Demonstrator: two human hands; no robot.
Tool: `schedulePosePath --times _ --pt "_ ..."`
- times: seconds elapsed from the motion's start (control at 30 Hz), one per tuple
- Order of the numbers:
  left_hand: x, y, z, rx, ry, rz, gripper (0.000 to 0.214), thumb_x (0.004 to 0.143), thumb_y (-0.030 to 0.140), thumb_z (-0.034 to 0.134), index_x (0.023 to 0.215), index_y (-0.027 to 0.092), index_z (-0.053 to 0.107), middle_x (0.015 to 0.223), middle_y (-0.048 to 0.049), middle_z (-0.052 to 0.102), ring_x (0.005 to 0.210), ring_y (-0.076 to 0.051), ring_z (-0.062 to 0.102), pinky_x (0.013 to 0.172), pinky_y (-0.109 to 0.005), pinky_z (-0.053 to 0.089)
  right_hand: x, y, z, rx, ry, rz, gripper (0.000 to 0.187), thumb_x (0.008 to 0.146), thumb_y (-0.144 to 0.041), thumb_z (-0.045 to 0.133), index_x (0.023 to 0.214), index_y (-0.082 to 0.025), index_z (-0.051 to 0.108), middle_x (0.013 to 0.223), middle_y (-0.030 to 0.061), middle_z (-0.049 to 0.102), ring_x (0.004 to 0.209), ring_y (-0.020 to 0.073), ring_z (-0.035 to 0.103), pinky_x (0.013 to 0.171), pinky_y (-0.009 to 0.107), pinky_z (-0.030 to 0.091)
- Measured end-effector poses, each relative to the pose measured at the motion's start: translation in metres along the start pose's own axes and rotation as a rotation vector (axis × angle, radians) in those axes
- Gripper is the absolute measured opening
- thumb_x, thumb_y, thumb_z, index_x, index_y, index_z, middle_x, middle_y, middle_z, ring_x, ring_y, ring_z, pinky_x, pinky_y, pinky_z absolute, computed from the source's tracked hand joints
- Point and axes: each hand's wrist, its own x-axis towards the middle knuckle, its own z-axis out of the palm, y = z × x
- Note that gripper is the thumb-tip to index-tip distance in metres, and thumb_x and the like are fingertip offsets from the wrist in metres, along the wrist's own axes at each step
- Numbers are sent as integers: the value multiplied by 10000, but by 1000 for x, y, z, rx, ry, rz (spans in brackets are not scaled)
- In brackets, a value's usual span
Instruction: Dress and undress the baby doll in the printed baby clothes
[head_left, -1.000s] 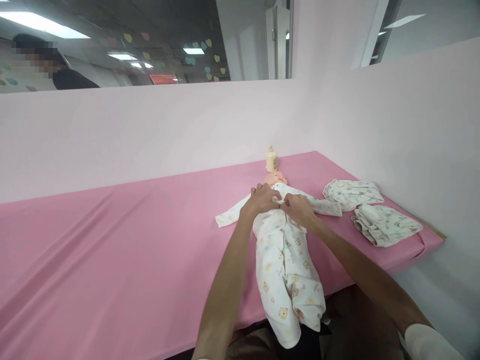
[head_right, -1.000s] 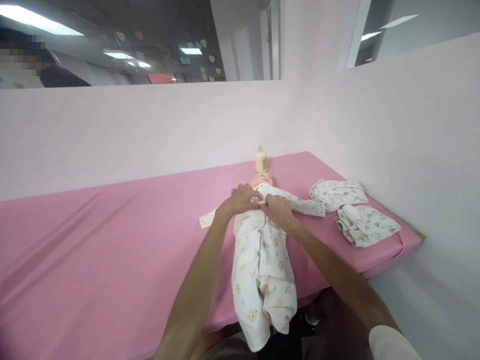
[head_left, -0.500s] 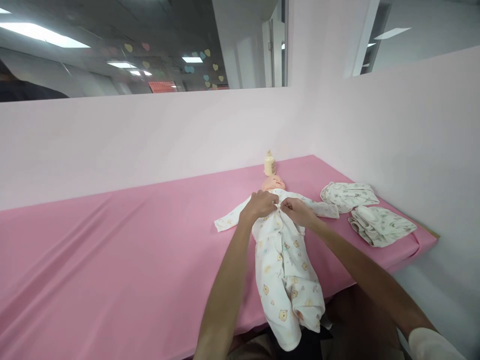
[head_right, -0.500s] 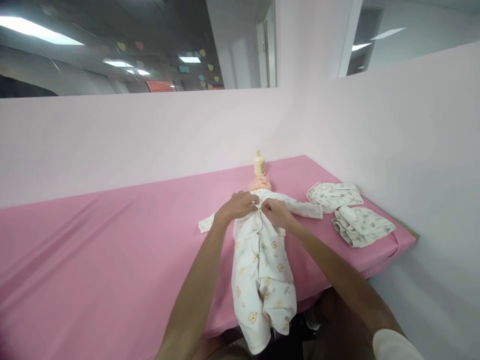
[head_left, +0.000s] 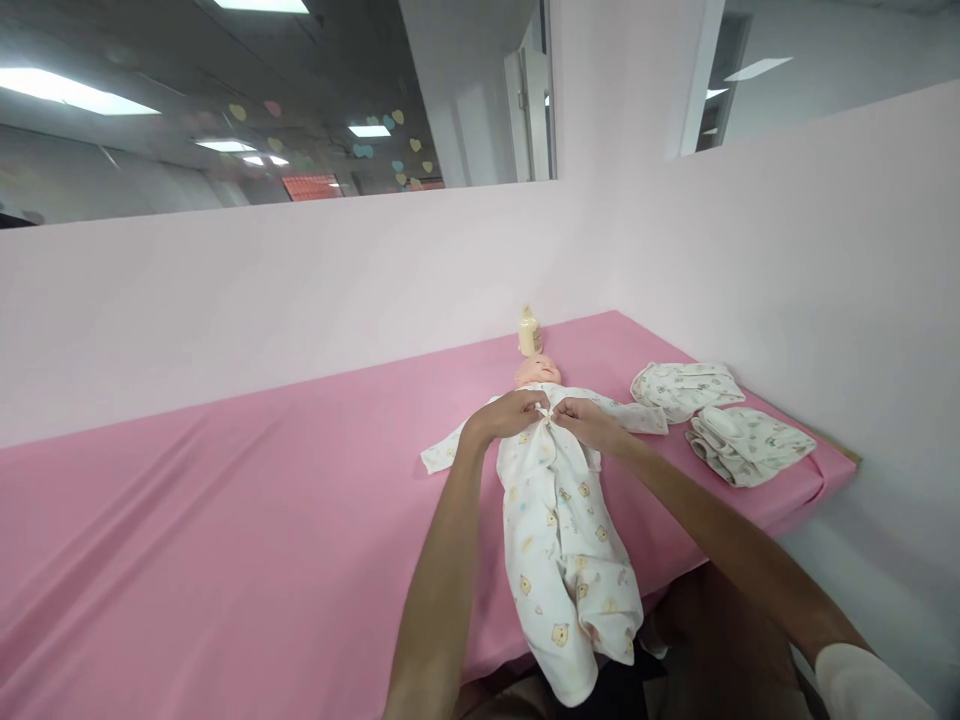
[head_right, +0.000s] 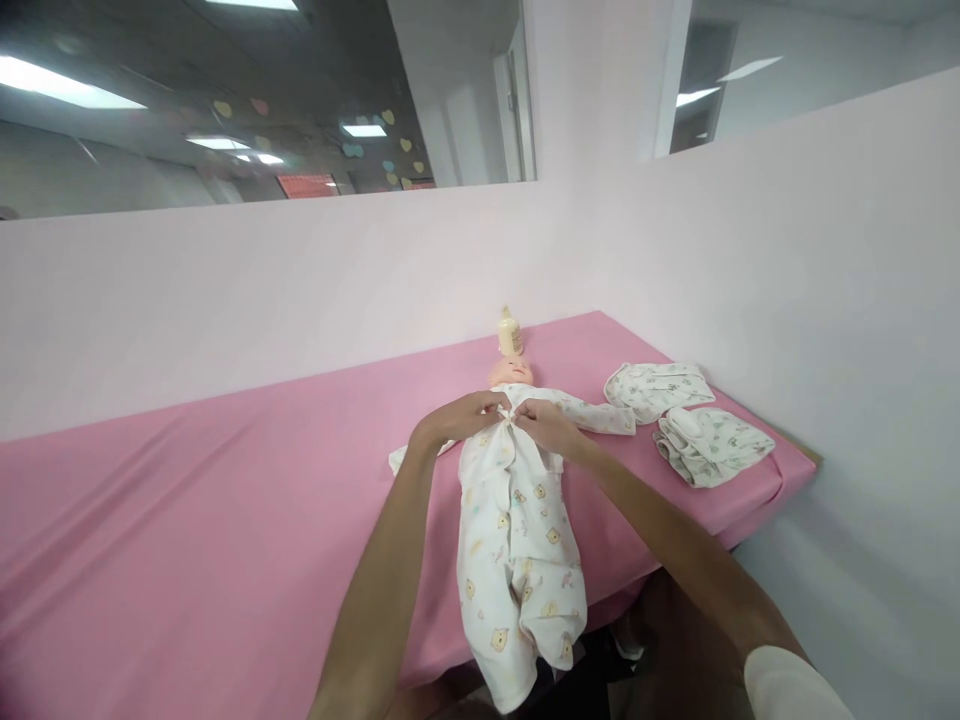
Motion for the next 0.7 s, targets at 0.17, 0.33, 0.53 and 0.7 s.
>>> schedulePosePath --times 0.17,0.33,0.53,0.7 --pt "0 0 1 -50 -9 9 227 817 253 424 919 191 617 753 -2 481 682 -134 418 590 -236 342 -3 -3 2 -41 33 -39 133 791 -302 463 717 -195 489 612 -51 454 564 101 379 549 246 289" --pt "1 -4 1 -129 -42 -18 201 819 277 447 932 201 595 760 0 472 664 -123 403 563 -227 343 -3 -1 5 3 54 -24 155 790 -325 464 702 -197 472 623 -52 440 570 101 378 546 244 296" --pt "5 -7 2 -105 -40 11 221 824 261 442 956 194 606 774 3 484 670 -116 411 585 -223 356 -6 -3 6 -3 73 18 159 791 -321 451 685 -202 442 610 -54 422 548 95 367 520 236 280" --pt "7 -11 3 -82 -30 52 224 816 238 434 934 185 617 794 3 517 680 -117 429 592 -224 355 -5 -6 14 -110 96 -32 138 735 -257 429 618 -208 374 576 -52 400 566 104 379 530 242 263"
